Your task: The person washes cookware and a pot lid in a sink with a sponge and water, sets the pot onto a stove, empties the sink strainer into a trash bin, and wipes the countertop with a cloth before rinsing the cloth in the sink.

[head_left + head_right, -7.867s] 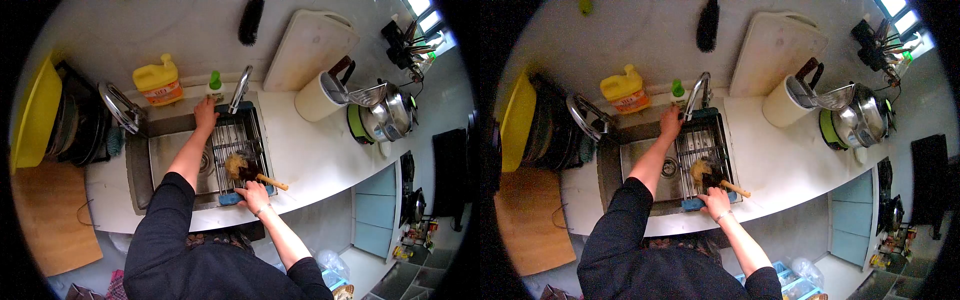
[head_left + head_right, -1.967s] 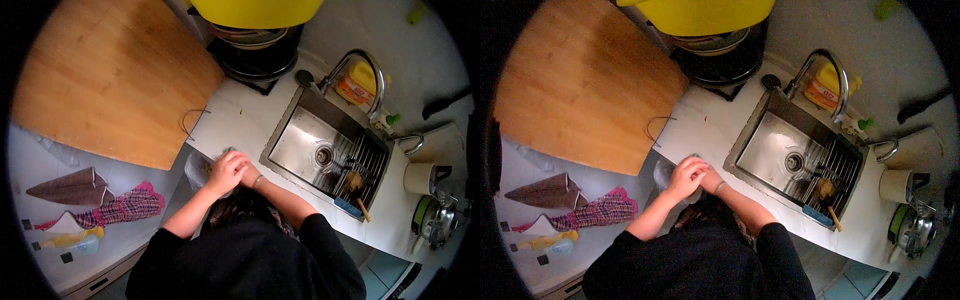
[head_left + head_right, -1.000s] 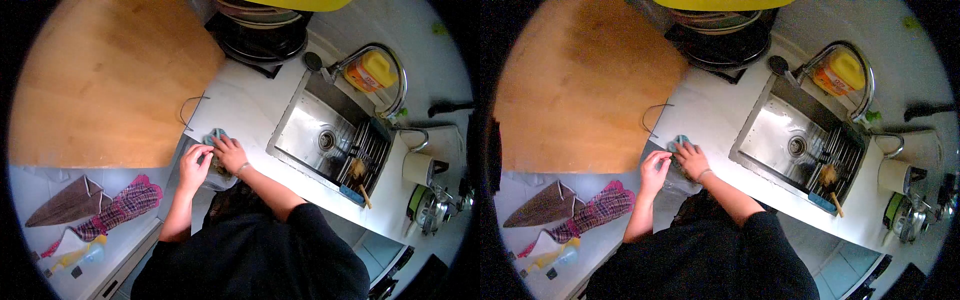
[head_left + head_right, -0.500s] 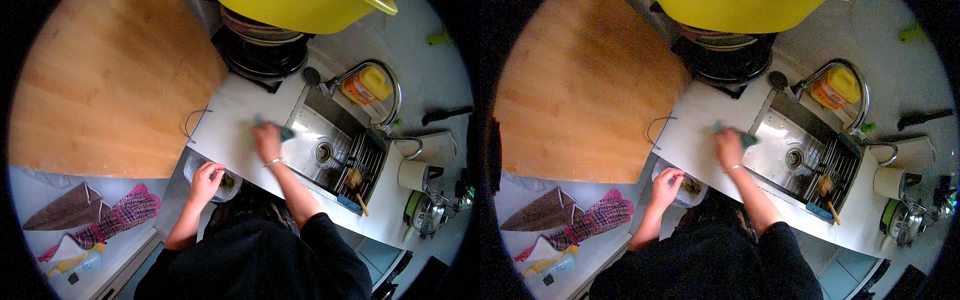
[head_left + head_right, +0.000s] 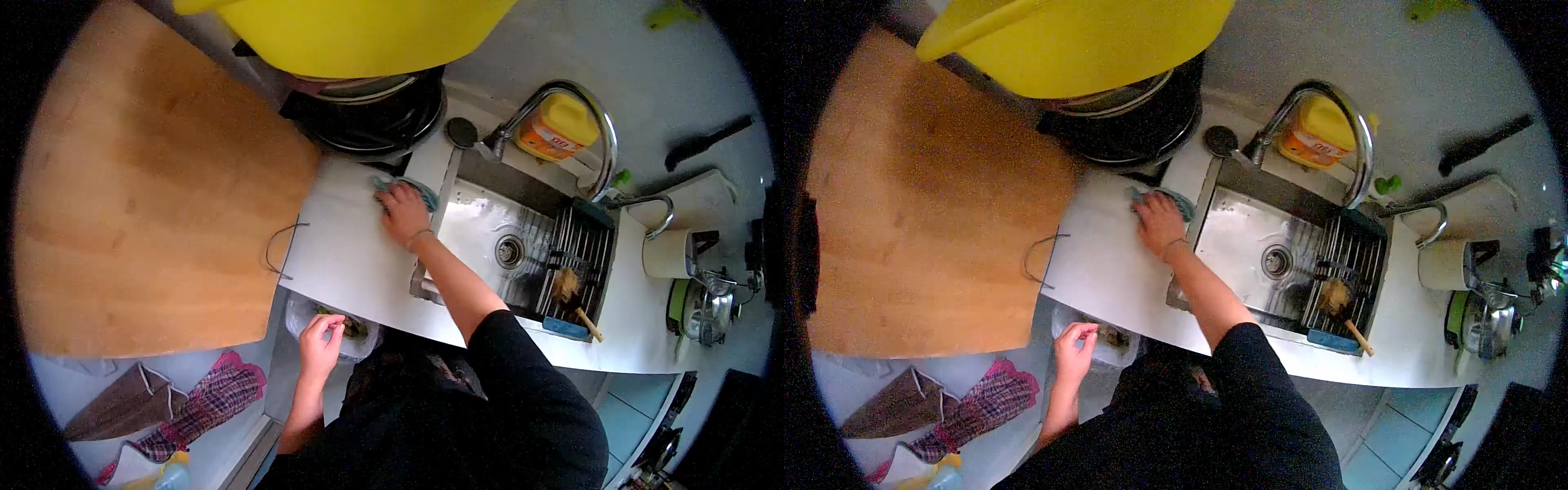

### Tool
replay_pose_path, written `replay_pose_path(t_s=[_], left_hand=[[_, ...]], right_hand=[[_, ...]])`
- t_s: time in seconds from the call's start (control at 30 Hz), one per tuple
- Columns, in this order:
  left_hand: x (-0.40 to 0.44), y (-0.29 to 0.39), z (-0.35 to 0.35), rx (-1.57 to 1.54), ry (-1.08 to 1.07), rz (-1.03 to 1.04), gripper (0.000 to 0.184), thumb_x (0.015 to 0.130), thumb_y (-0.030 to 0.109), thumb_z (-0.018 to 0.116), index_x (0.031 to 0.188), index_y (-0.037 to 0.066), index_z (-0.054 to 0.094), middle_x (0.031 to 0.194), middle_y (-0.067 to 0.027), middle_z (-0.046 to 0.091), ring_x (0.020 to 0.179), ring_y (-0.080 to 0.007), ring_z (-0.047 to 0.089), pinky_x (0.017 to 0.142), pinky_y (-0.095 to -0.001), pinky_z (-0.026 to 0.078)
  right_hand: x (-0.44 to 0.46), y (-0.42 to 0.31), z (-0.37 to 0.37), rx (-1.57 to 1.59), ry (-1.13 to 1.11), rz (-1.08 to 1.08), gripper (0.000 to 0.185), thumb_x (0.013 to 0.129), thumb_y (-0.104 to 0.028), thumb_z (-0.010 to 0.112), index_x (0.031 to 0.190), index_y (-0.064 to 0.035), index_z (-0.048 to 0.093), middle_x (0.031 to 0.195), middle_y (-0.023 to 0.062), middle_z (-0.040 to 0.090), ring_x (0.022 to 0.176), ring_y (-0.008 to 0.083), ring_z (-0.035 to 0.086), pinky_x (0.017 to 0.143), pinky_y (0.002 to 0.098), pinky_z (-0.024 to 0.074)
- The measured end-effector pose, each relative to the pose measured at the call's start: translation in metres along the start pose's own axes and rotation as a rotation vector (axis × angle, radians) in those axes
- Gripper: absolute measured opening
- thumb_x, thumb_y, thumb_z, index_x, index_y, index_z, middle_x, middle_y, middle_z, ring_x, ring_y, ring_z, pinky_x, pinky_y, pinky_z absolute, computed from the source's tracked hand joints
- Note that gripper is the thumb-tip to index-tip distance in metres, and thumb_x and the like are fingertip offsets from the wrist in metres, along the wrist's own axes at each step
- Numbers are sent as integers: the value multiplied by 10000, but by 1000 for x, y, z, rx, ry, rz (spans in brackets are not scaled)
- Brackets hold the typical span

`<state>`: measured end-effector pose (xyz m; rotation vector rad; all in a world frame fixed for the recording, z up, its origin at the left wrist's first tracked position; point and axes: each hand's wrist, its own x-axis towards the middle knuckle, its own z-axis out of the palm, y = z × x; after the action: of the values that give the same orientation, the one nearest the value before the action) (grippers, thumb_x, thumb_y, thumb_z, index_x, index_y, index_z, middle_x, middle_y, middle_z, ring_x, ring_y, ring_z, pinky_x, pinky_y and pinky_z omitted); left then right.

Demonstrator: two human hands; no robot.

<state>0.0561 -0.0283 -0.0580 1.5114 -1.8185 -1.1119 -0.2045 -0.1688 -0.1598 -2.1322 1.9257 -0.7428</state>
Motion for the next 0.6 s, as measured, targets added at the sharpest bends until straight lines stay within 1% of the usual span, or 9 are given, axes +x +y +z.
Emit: replay_pose_path(t_s=[0.17, 0.2, 0.23, 0.33, 0.37, 0.43, 0.5, 0.57, 0.6], left_hand=[[16, 20, 18, 13, -50, 58, 104, 731, -2, 580, 833, -5, 603, 778, -88, 602, 707, -162, 589, 648, -253, 465], [21, 30, 23, -2, -66, 81, 103, 733, 2, 580, 834, -2, 603, 778, -89, 602, 708, -162, 588, 649, -252, 465], [24, 37, 28, -14, -83, 101, 103, 735, 5, 580, 835, 0, 604, 778, -90, 602, 709, -162, 588, 650, -250, 465], [31, 48, 51, 48, -72, 149, 111, 737, 13, 587, 847, 8, 599, 789, -88, 596, 710, -175, 583, 643, -263, 465], [33, 49, 62, 37, -95, 130, 111, 737, 18, 587, 847, 10, 600, 783, -89, 594, 712, -180, 581, 649, -265, 465], [45, 59, 89, 14, -152, 153, 116, 735, 25, 589, 850, 11, 600, 788, -90, 595, 717, -185, 581, 651, -266, 465], [68, 86, 114, 44, -247, 180, 128, 734, 56, 589, 855, 18, 601, 852, -102, 593, 789, -225, 578, 698, -296, 466], [104, 103, 152, 102, -259, 328, 205, 734, 89, 591, 929, 27, 592, 1006, -131, 563, 956, -269, 537, 819, -338, 435], [123, 112, 170, 194, -232, 377, 284, 733, 96, 591, 1005, 22, 557, 1090, -147, 516, 1029, -286, 490, 876, -348, 397]], right_hand=[[20, 89, -18, -142, 33, 52, 409, 703, -146, 573, 1099, -83, 497, 1169, 146, 441, 1138, 333, 367, 953, 423, 304], [33, 103, -20, -157, 59, 175, 401, 712, -145, 563, 1101, -75, 495, 1171, 148, 438, 1134, 332, 370, 948, 417, 311], [39, 110, -23, -168, 82, 301, 394, 722, -145, 553, 1103, -67, 492, 1173, 150, 434, 1130, 331, 372, 944, 412, 318], [30, 102, -23, -251, 57, 323, 325, 753, -141, 514, 1069, -63, 511, 1138, 159, 456, 1099, 319, 398, 927, 401, 334], [20, 93, -23, -80, -8, 380, 271, 756, -136, 492, 1010, -54, 537, 1101, 167, 478, 1052, 316, 432, 899, 413, 353], [-24, 65, -29, -315, -75, 125, 245, 742, -125, 495, 970, -59, 556, 1046, 161, 508, 1010, 312, 458, 868, 420, 375], [-81, 54, -29, -134, 97, -109, 248, 720, -84, 488, 948, -83, 584, 1035, 130, 535, 1025, 297, 474, 857, 418, 394], [-131, 62, -16, 229, -34, 24, 274, 708, -35, 478, 948, -92, 596, 1059, 119, 539, 1031, 292, 485, 869, 400, 395], [-139, 72, -34, 217, -25, 28, 274, 708, -35, 478, 948, -92, 596, 1059, 119, 539, 1031, 292, 485, 869, 400, 395]])
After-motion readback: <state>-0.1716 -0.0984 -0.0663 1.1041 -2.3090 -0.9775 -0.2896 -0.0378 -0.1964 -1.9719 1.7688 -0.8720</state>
